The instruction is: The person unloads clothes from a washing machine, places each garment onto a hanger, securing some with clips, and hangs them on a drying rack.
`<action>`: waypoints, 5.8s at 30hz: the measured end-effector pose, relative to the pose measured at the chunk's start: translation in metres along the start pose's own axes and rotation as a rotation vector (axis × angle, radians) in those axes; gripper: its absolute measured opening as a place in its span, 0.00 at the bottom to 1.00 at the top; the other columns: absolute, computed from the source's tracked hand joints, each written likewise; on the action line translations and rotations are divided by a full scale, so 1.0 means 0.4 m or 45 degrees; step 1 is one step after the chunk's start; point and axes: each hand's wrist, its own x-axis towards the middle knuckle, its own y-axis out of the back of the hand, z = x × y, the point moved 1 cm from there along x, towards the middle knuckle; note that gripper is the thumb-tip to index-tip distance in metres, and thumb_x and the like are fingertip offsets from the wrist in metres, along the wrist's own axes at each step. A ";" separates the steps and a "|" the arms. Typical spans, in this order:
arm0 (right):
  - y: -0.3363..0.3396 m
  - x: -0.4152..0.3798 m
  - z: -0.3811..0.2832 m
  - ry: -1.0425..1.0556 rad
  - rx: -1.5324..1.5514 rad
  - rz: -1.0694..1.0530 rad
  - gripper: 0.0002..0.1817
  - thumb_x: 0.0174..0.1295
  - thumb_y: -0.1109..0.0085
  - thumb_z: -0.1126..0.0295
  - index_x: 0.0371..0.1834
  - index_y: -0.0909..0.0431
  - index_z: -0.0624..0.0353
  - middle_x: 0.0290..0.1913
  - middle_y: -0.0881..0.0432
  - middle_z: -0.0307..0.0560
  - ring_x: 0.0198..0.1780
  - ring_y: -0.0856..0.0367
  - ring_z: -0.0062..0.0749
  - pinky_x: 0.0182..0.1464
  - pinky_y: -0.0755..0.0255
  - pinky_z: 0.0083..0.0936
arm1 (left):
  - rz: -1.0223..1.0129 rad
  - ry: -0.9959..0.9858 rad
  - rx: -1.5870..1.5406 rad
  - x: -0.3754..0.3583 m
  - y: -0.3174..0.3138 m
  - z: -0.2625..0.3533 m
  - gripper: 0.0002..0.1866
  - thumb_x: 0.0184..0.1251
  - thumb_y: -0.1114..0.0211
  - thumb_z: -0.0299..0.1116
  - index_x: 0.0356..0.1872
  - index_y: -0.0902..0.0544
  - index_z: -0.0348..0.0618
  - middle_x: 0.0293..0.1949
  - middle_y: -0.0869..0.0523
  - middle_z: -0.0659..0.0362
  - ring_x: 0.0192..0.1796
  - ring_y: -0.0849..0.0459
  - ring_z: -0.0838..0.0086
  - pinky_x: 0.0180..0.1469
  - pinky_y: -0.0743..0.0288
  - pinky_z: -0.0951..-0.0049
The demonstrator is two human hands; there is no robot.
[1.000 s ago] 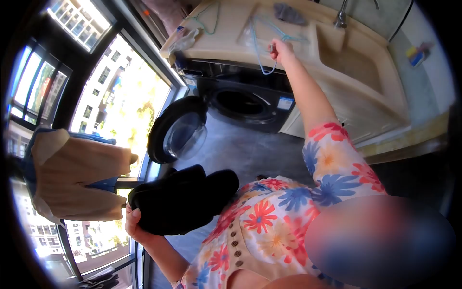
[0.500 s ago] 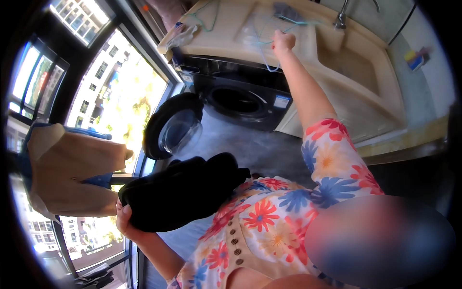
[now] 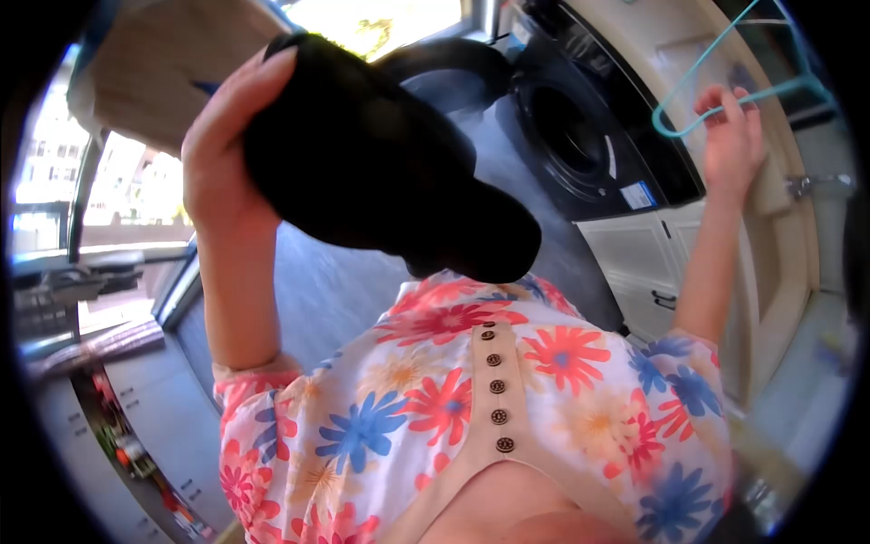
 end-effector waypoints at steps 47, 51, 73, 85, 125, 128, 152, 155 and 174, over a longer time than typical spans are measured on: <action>-0.674 -0.028 -0.141 0.713 -0.854 -2.170 0.22 0.62 0.55 0.51 0.21 0.25 0.57 0.19 0.29 0.36 0.20 0.36 0.17 0.23 0.41 0.17 | 0.204 0.419 1.521 -0.028 0.335 0.227 0.11 0.44 0.42 0.22 0.32 0.18 0.35 0.19 0.21 0.63 0.17 0.28 0.83 0.18 0.36 0.84; -0.683 -0.050 -0.181 0.423 -1.018 -2.185 0.22 0.61 0.54 0.50 0.22 0.25 0.58 0.20 0.27 0.37 0.23 0.33 0.18 0.25 0.39 0.18 | 0.075 0.424 1.551 0.000 0.304 0.233 0.10 0.45 0.41 0.24 0.32 0.18 0.36 0.20 0.21 0.63 0.20 0.27 0.83 0.19 0.35 0.84; -0.650 -0.101 -0.184 -0.375 -0.929 -1.823 0.18 0.60 0.47 0.57 0.23 0.23 0.61 0.12 0.34 0.33 0.15 0.40 0.14 0.16 0.49 0.15 | -0.093 -0.697 2.185 0.038 0.146 0.089 0.15 0.56 0.37 0.38 0.40 0.20 0.39 0.30 0.19 0.60 0.30 0.22 0.79 0.35 0.29 0.83; -0.382 0.038 0.039 -0.235 -0.694 -1.843 0.29 0.57 0.51 0.45 0.49 0.26 0.59 0.45 0.23 0.43 0.41 0.24 0.23 0.44 0.32 0.17 | 0.220 -0.448 1.280 0.108 0.012 0.027 0.11 0.57 0.38 0.32 0.23 0.19 0.34 0.14 0.27 0.69 0.19 0.34 0.89 0.20 0.42 0.86; -0.739 -0.241 -0.130 0.268 -0.239 -1.526 0.13 0.59 0.44 0.64 0.42 0.22 0.60 0.19 0.30 0.29 0.22 0.42 0.08 0.26 0.47 0.08 | 0.363 -1.199 1.856 -0.068 0.237 0.229 0.20 0.49 0.33 0.46 0.41 0.19 0.46 0.35 0.17 0.56 0.34 0.18 0.70 0.35 0.25 0.72; -0.750 -0.222 -0.138 0.194 -0.173 -1.532 0.14 0.60 0.46 0.62 0.43 0.22 0.59 0.18 0.31 0.27 0.18 0.48 0.07 0.20 0.54 0.08 | 0.456 -0.954 1.912 -0.194 0.393 0.265 0.22 0.53 0.34 0.39 0.49 0.23 0.43 0.38 0.18 0.60 0.44 0.21 0.77 0.46 0.29 0.79; -0.821 -0.248 -0.187 0.169 -0.206 -1.801 0.13 0.61 0.49 0.61 0.40 0.22 0.57 0.13 0.40 0.26 0.14 0.50 0.07 0.16 0.59 0.09 | 0.413 -0.856 0.593 -0.267 0.422 0.269 0.08 0.60 0.41 0.30 0.36 0.18 0.37 0.31 0.17 0.59 0.34 0.19 0.77 0.40 0.25 0.81; -0.824 -0.239 -0.203 0.174 -0.132 -1.797 0.13 0.61 0.49 0.61 0.40 0.22 0.58 0.13 0.40 0.26 0.14 0.50 0.07 0.16 0.59 0.09 | 0.354 -0.780 0.635 -0.265 0.416 0.285 0.10 0.63 0.45 0.31 0.39 0.20 0.37 0.33 0.18 0.59 0.36 0.20 0.80 0.39 0.26 0.81; -1.038 -0.291 -0.229 -0.014 -0.052 -1.827 0.14 0.62 0.50 0.59 0.30 0.23 0.60 0.11 0.40 0.29 0.11 0.47 0.09 0.13 0.57 0.09 | 0.355 -0.614 0.774 -0.334 0.498 0.378 0.19 0.52 0.33 0.30 0.45 0.24 0.34 0.37 0.20 0.59 0.41 0.22 0.77 0.47 0.29 0.78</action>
